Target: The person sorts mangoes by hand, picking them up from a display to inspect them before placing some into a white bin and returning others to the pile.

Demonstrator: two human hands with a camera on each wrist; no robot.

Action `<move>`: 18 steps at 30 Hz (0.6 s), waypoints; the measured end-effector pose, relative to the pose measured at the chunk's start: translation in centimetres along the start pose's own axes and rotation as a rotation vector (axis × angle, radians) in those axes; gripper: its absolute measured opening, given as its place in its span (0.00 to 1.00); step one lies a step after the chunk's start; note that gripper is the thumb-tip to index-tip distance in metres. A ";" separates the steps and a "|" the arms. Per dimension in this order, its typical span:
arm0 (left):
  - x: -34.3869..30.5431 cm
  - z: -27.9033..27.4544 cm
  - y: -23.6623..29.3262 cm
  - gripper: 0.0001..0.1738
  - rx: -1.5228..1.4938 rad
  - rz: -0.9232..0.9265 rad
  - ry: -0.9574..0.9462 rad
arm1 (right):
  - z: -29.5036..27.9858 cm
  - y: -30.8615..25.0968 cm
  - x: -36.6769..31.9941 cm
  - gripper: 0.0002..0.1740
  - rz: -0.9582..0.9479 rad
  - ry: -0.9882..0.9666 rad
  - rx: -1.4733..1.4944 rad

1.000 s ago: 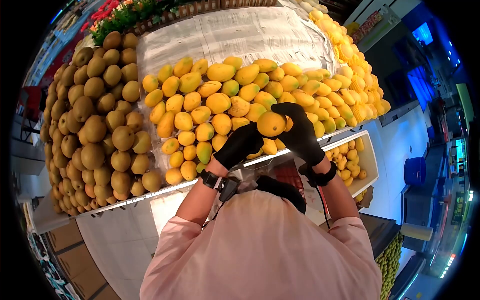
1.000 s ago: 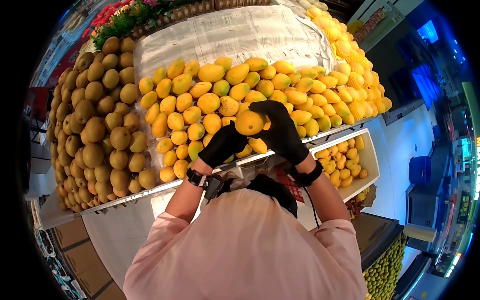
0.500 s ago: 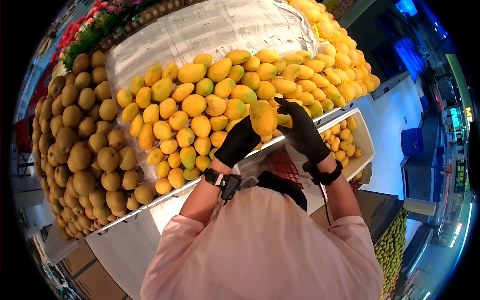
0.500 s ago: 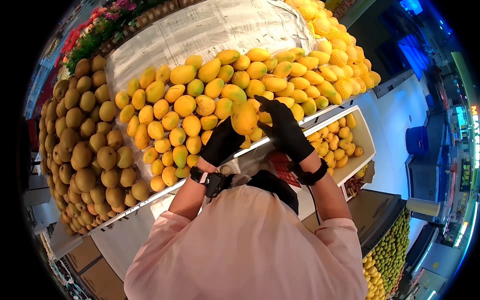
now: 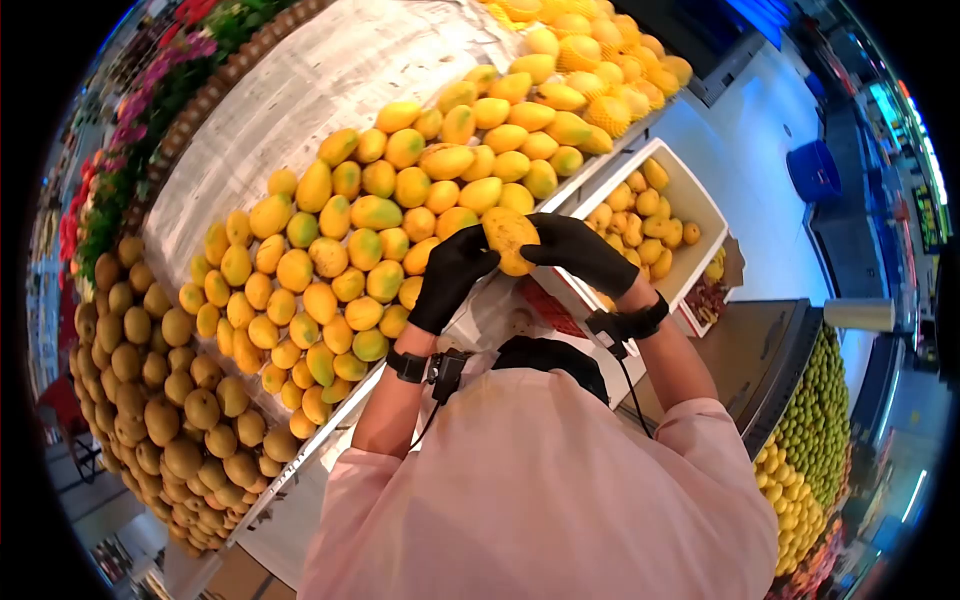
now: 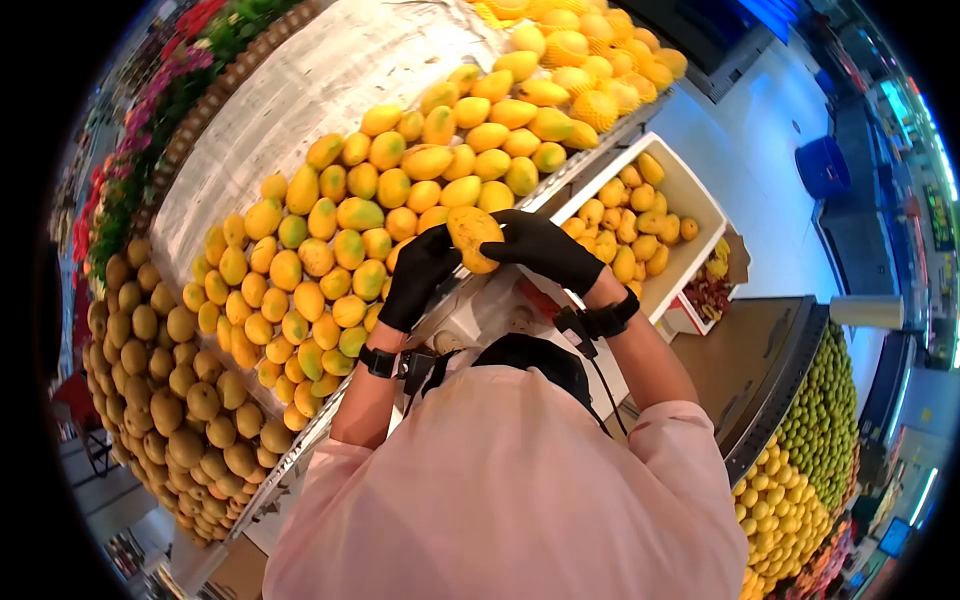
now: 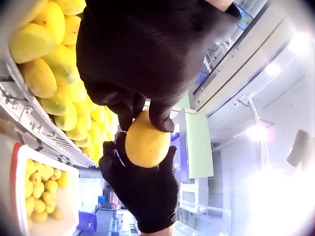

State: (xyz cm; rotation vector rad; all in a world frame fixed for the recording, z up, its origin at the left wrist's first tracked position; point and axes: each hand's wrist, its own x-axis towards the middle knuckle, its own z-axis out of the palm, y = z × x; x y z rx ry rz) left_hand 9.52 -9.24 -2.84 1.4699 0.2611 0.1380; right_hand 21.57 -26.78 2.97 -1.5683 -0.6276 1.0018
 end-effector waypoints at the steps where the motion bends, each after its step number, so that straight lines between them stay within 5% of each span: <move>1: 0.5 0.9 -0.3 0.21 0.012 0.040 -0.015 | -0.9 0.4 -0.7 0.30 -0.018 0.000 0.066; 3: 1.1 2.9 1.0 0.21 0.119 -0.019 -0.052 | -3.0 0.9 -1.8 0.30 -0.015 -0.023 -0.074; 6: 2.4 5.0 -0.4 0.20 0.160 0.055 -0.068 | -5.0 3.7 -2.7 0.31 -0.046 0.025 0.108; 13: 2.5 6.5 -0.3 0.17 0.028 -0.175 -0.014 | -11.1 8.6 -7.2 0.24 0.039 0.160 0.755; 18: 1.9 6.8 0.4 0.15 0.138 -0.196 0.069 | -17.3 16.9 -11.0 0.17 -0.134 0.285 0.983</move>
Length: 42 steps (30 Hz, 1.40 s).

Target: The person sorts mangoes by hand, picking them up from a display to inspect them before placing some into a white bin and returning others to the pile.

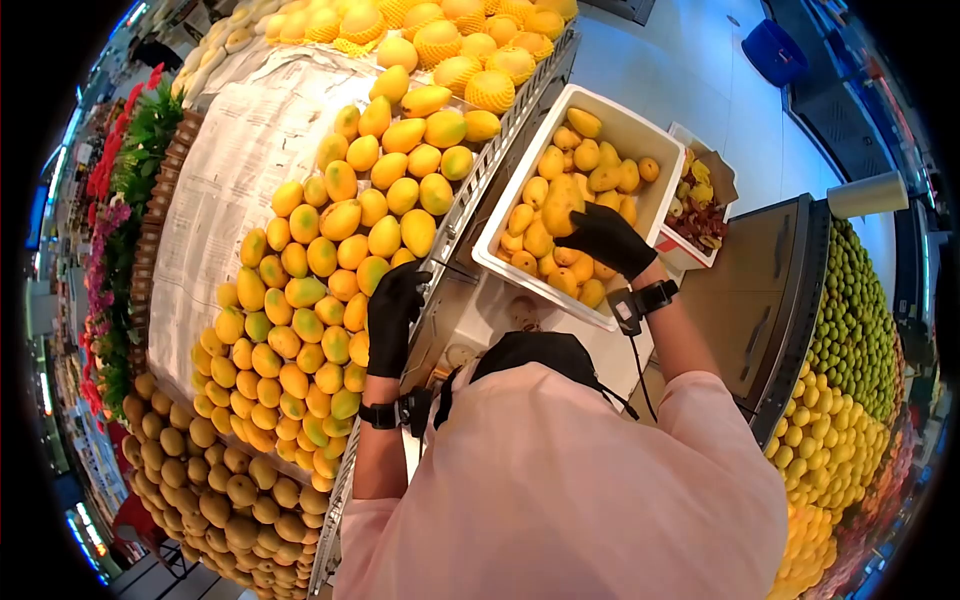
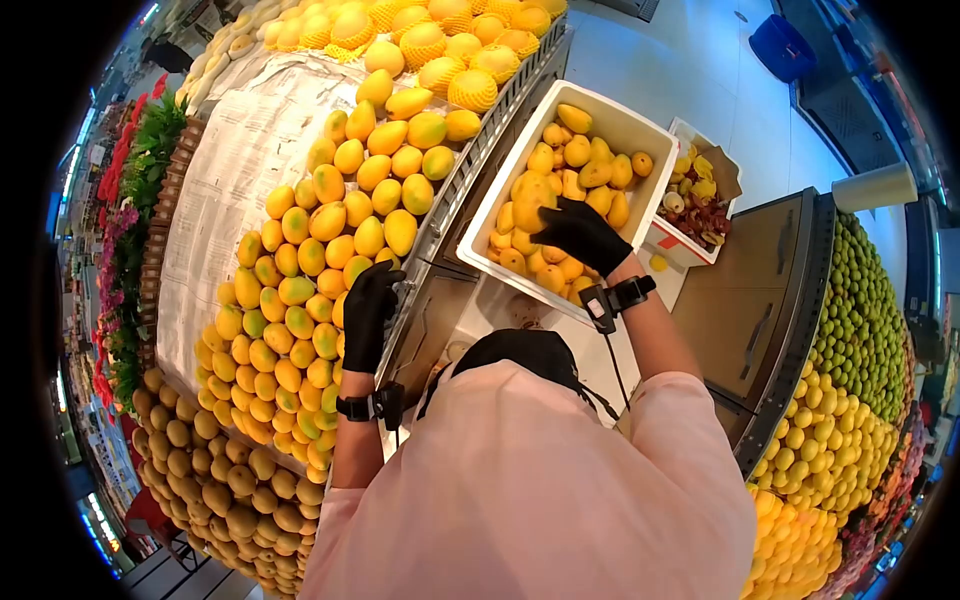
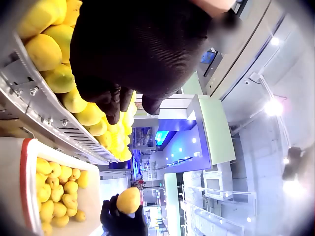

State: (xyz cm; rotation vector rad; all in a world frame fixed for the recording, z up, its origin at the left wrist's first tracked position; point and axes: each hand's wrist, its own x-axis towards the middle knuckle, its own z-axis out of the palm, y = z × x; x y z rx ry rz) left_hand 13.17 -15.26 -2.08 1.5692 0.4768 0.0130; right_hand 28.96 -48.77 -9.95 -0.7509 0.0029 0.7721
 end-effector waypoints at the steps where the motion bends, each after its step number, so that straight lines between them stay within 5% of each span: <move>1: -0.1 0.0 -0.1 0.15 -0.011 -0.007 0.006 | -1.9 -0.3 0.1 0.16 -0.149 0.001 -0.424; 2: -0.1 -0.1 -0.4 0.15 -0.023 -0.015 0.014 | -3.7 -0.6 0.1 0.16 -0.297 0.067 -0.847; 3: -0.2 -0.3 -0.6 0.15 -0.036 -0.024 0.024 | -4.6 -0.8 0.5 0.18 -0.308 0.099 -0.749; 4: -0.3 -0.5 -0.8 0.15 0.026 0.006 0.005 | -5.9 -2.1 0.3 0.20 -0.090 0.274 -0.077; 5: -0.3 -0.5 -1.0 0.15 0.020 0.004 0.007 | -6.9 -2.4 -0.3 0.24 -0.346 0.284 -1.033; 9: -0.1 0.3 -1.2 0.15 -0.039 -0.031 0.040 | -13.2 -5.0 0.7 0.28 -0.368 0.444 -0.826; 10: -0.1 0.6 -1.2 0.15 -0.061 -0.048 0.054 | -15.2 -6.3 1.4 0.28 -0.241 0.453 -0.243; 13: -0.3 1.4 -1.1 0.15 -0.086 -0.093 0.088 | -13.9 -9.7 2.4 0.23 -0.089 0.652 0.144; 17: -0.4 1.7 -2.2 0.17 -0.085 -0.110 0.116 | -19.0 -9.4 5.0 0.26 -0.250 0.564 -0.216; 20: -0.7 1.8 -3.3 0.19 0.080 -0.030 0.164 | -21.0 -10.6 6.9 0.22 -0.141 0.646 -0.156; 23: -1.2 1.7 -4.6 0.15 0.235 0.065 0.208 | -23.7 -11.2 9.3 0.19 -0.047 0.769 -0.411; 29: -2.8 3.0 -3.6 0.09 -0.180 -0.180 0.291 | -27.0 -11.1 13.4 0.22 0.164 0.976 -0.727; 30: -2.7 3.3 -4.9 0.16 0.263 0.057 0.281 | -30.4 -10.5 14.9 0.21 0.190 0.976 -0.757; 33: -3.2 3.9 -3.8 0.25 -0.167 -0.243 0.390 | -31.6 -10.5 16.3 0.21 0.259 0.992 -0.881; 37: -3.5 4.0 -4.0 0.26 -0.248 -0.268 0.415 | -30.5 -11.2 16.7 0.22 0.355 0.990 -0.955; 40: -3.8 3.9 -4.8 0.26 0.062 -0.204 0.423 | -33.2 -10.8 18.4 0.23 0.450 1.024 -1.025; 42: -3.8 3.6 -4.5 0.26 -0.131 -0.277 0.453 | -33.2 -10.9 18.9 0.25 0.462 1.025 -1.068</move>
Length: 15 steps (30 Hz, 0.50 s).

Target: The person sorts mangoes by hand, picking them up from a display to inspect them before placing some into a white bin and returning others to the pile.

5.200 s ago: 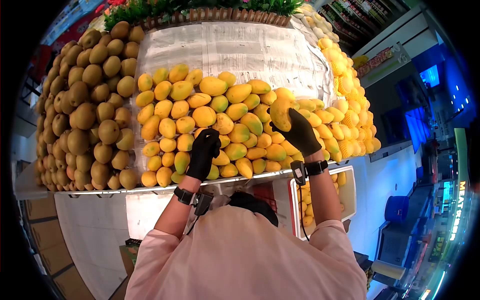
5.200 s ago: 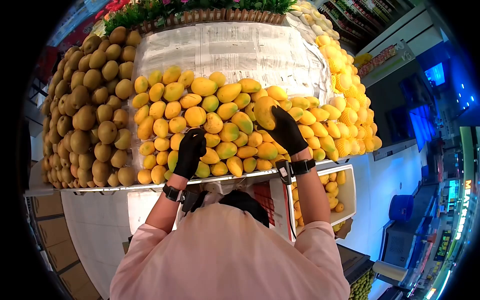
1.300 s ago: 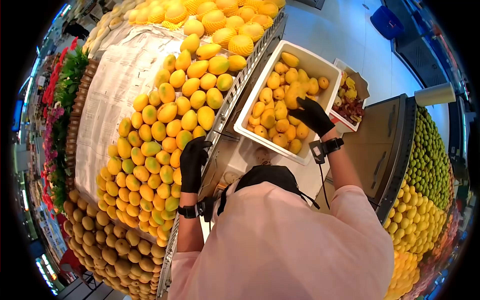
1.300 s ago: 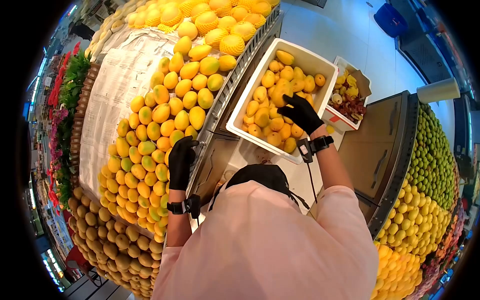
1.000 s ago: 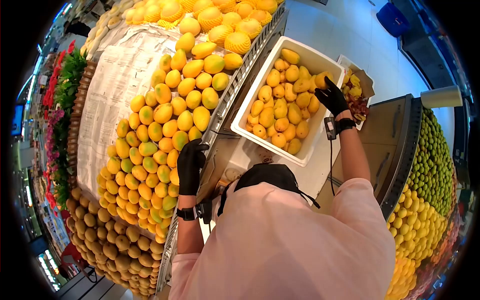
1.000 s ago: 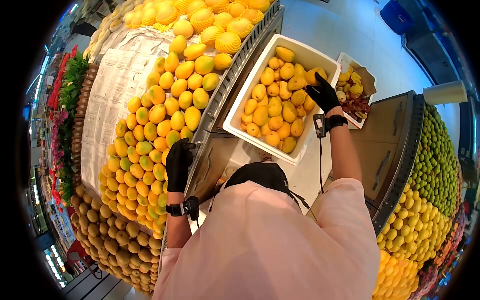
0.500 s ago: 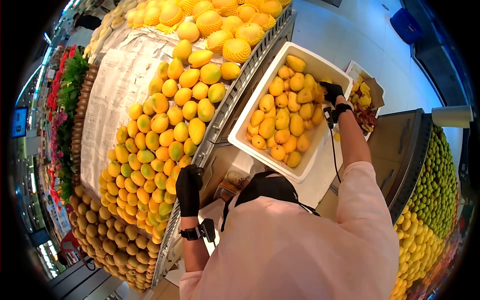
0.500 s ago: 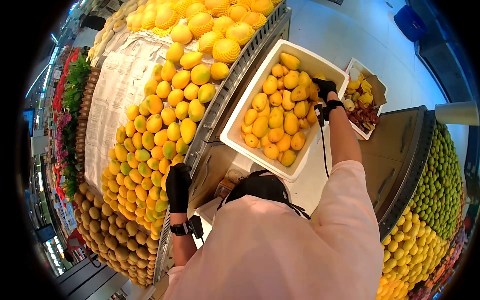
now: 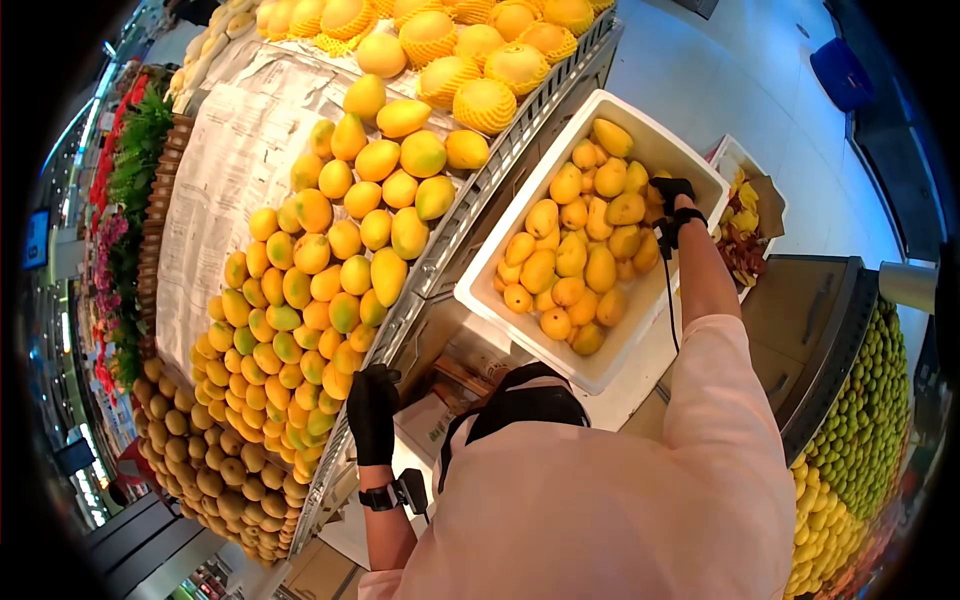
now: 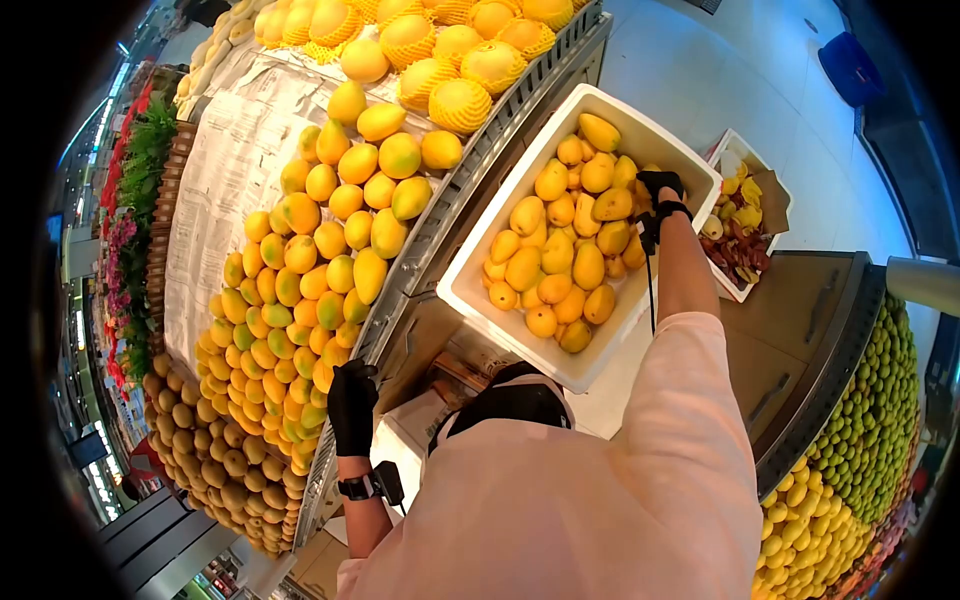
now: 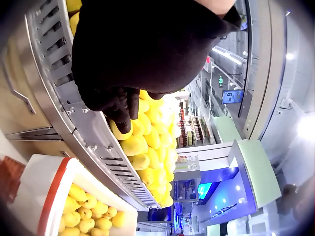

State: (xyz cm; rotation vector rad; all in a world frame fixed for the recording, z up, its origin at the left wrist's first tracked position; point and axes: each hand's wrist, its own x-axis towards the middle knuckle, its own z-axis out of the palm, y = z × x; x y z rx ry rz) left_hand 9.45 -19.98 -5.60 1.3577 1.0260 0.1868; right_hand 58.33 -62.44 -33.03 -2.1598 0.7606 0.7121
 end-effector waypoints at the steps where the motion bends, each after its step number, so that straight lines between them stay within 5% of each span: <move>1: 0.0 -0.1 0.1 0.26 -0.086 -0.057 0.004 | 0.1 -0.1 0.1 0.26 -0.002 0.007 -0.020; 7: 0.6 0.2 -0.6 0.27 -0.035 -0.049 -0.019 | 0.3 -0.1 1.0 0.32 -0.012 -0.016 -0.067; 10: 0.6 0.4 -0.9 0.27 0.161 0.039 -0.036 | 1.8 1.5 5.6 0.26 -0.100 0.105 -0.143; 15: 0.3 0.5 -0.1 0.27 0.117 0.011 -0.036 | 1.2 0.7 3.6 0.27 -0.078 0.093 -0.010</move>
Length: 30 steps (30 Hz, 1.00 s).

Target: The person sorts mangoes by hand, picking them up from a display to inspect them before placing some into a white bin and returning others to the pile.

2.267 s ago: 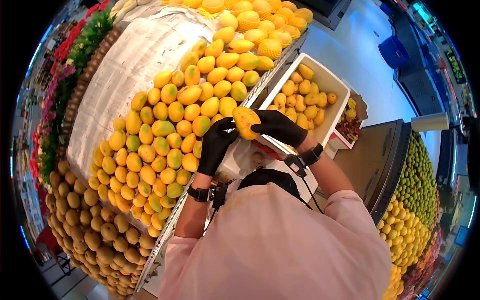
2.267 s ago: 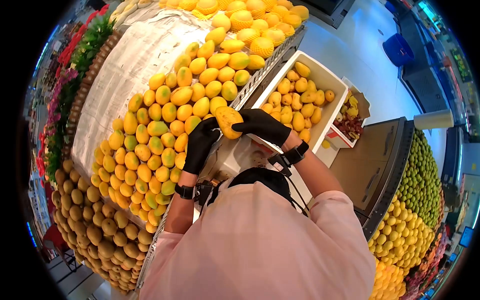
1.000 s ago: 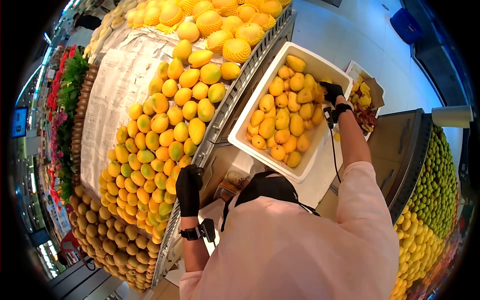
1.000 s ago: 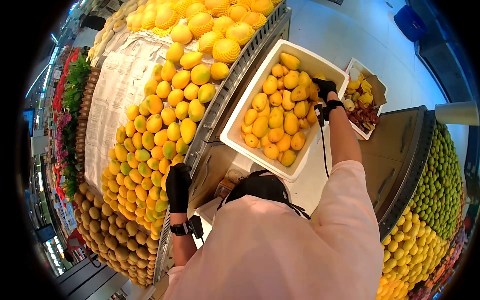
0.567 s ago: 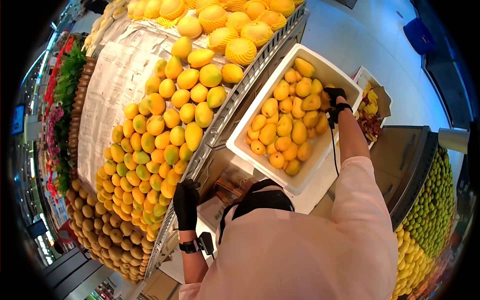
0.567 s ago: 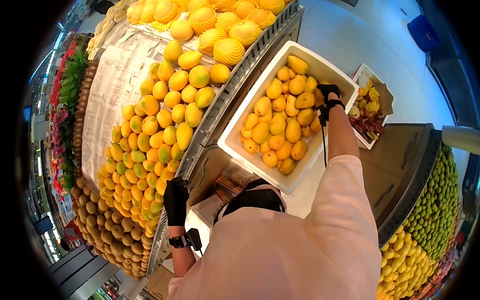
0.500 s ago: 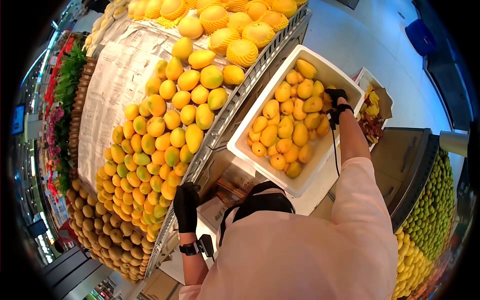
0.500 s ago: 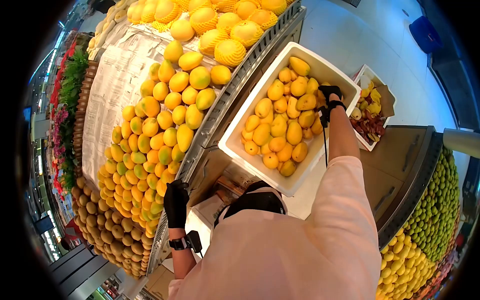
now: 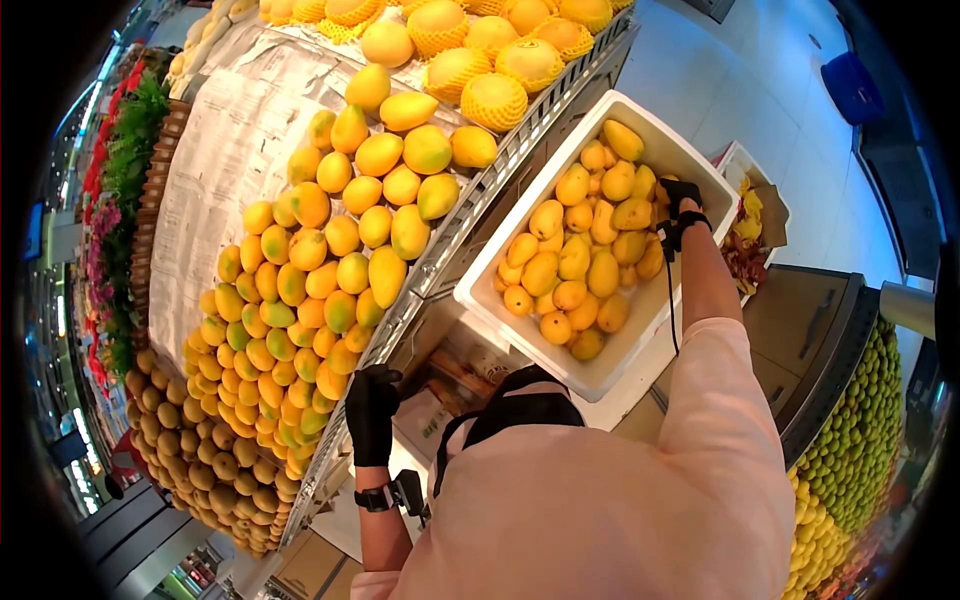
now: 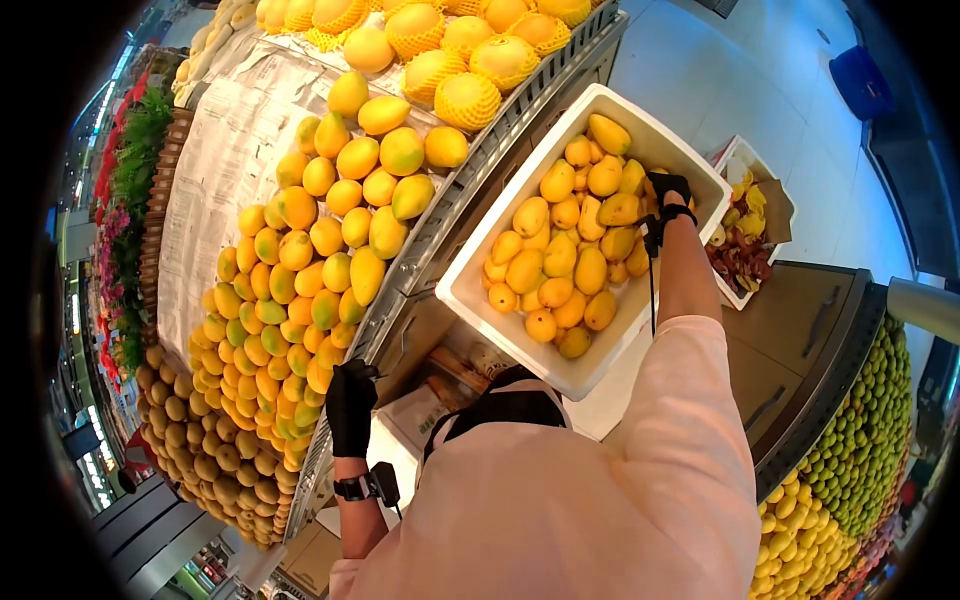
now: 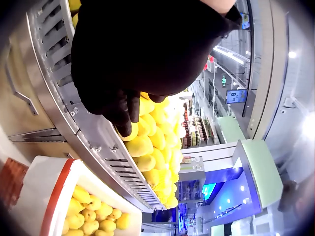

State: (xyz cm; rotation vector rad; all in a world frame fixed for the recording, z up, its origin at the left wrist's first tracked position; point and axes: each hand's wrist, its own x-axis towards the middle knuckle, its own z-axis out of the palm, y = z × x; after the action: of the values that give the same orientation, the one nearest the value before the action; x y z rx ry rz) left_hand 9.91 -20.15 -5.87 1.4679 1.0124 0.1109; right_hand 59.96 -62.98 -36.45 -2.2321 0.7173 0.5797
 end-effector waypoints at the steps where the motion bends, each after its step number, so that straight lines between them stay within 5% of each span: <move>1: 0.0 -0.2 -0.1 0.27 -0.060 -0.025 0.005 | -0.2 -0.2 -0.6 0.27 0.002 -0.006 0.031; 4: 0.0 -0.3 0.3 0.27 -0.150 -0.051 0.037 | 0.9 1.8 3.5 0.27 -0.064 0.059 0.064; 7: 0.3 -0.8 0.6 0.27 -0.187 -0.030 0.006 | -2.9 -1.3 -2.2 0.26 0.090 -0.096 0.093; 11: 0.7 -1.6 0.5 0.27 -0.238 -0.004 -0.039 | -5.1 -0.3 -1.2 0.25 0.009 -0.120 0.167; 15: 0.1 -1.2 1.7 0.22 -0.135 0.044 0.082 | -6.9 0.1 -3.5 0.22 0.071 -0.196 0.429; 18: -0.2 -2.0 1.7 0.15 0.502 0.472 0.065 | -7.3 -0.4 -6.7 0.15 0.038 -0.228 0.654; 20: 0.0 -2.4 1.2 0.12 0.326 0.369 0.043 | -7.1 -0.1 -6.5 0.15 -0.045 -0.315 0.626; 21: 0.0 -2.8 0.9 0.12 0.236 0.320 0.039 | -6.5 2.4 -2.3 0.12 -0.616 -0.153 0.012; 23: -0.3 -3.0 1.3 0.12 -0.006 0.230 0.047 | -6.3 1.6 -3.6 0.09 -1.059 -0.034 -0.468; 26: -0.6 -4.0 2.0 0.15 -0.182 0.195 -0.046 | -5.8 0.3 -7.7 0.08 -0.686 -0.301 0.078; 27: -0.5 -4.3 1.9 0.14 0.245 0.406 0.018 | -5.7 -0.8 -10.1 0.09 -0.461 -0.374 0.360; 28: -0.4 -4.6 1.9 0.14 0.008 0.323 -0.015 | -5.0 -0.6 -10.3 0.10 -0.423 -0.365 0.550; 30: -0.1 -5.4 1.9 0.13 -0.462 0.156 -0.099 | -4.8 -1.8 -13.7 0.12 -0.563 -0.329 0.452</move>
State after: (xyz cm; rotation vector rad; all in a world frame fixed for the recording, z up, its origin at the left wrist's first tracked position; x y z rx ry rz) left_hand 7.49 -15.79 -3.12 1.1134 0.7295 0.3569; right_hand 51.78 -61.05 -24.45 -1.7421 0.0268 0.4293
